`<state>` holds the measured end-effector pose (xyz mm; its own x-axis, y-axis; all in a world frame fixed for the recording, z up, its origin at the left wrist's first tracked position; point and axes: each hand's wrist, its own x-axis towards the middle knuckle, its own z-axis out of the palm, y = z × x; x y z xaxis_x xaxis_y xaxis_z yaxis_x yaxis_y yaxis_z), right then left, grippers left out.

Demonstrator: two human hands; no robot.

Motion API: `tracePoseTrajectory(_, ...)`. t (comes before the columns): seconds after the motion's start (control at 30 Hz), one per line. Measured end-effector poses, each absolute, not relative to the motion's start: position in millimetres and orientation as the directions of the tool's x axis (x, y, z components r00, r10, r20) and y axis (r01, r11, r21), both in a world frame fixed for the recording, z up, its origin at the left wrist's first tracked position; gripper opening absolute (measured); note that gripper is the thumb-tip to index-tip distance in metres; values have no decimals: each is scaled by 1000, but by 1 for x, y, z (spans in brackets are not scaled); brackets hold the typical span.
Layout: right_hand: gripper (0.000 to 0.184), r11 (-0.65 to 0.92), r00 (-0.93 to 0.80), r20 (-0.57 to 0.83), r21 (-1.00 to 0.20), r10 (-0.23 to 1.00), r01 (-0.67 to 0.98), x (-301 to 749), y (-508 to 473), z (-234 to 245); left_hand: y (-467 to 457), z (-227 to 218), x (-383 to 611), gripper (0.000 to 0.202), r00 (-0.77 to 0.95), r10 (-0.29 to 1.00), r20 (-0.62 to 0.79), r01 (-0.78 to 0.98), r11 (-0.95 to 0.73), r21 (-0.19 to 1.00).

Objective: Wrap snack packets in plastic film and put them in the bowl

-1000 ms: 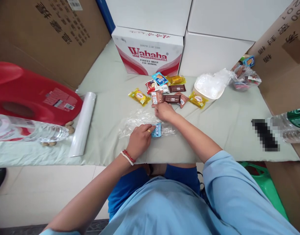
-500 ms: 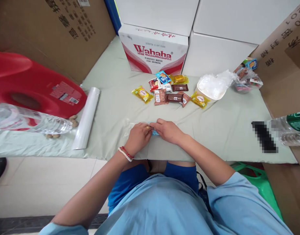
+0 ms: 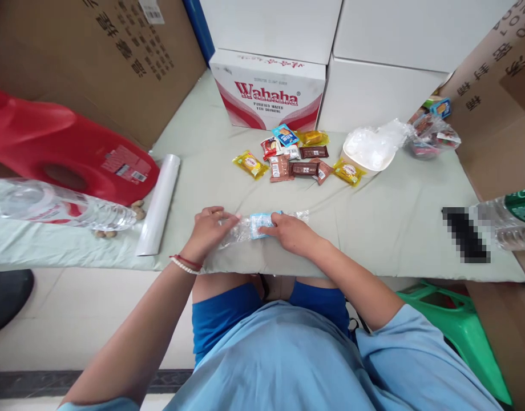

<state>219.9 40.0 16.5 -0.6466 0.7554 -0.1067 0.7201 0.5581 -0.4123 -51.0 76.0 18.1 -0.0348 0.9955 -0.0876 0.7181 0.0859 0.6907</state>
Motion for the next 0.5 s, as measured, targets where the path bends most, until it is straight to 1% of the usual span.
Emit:
tracePoseTrajectory(0.07, 43, 553, -637, -115, -397, 762, 733, 219, 39, 15, 67, 28, -45, 30, 38, 985, -167, 744, 84, 663)
tracePoseTrajectory(0.13, 42, 551, -630, -109, -389, 769, 738, 218, 39, 14, 58, 42, -39, 25, 83, 962, -260, 693, 132, 709)
tracePoseTrajectory(0.2, 39, 551, -625, -91, -386, 775, 740, 215, 38, 12, 51, 54, -27, 25, 116, 948, -297, 549, 188, 815)
tracePoseTrajectory(0.27, 37, 544, -615, -75, -392, 785, 742, 213, 36, 11, 48, 58, -10, 28, 168, 945, -282, 363, 207, 909)
tracePoseTrajectory(0.33, 37, 538, -607, -52, -408, 793, 738, 214, 32, 10, 48, 55, 11, 28, 244, 937, -251, 265, 184, 946)
tracePoseTrajectory(0.37, 38, 543, -612, -31, -427, 791, 723, 216, 30, 10, 50, 50, 21, 27, 271, 933, -235, 273, 159, 949)
tracePoseTrajectory(0.43, 39, 579, -652, 35, -496, 758, 647, 227, 25, 11, 54, 40, 35, 30, 295, 939, -177, 378, 56, 924)
tracePoseTrajectory(0.5, 38, 610, -695, 117, -597, 709, 521, 243, 22, 13, 57, 29, 43, 31, 323, 943, -79, 527, -110, 843)
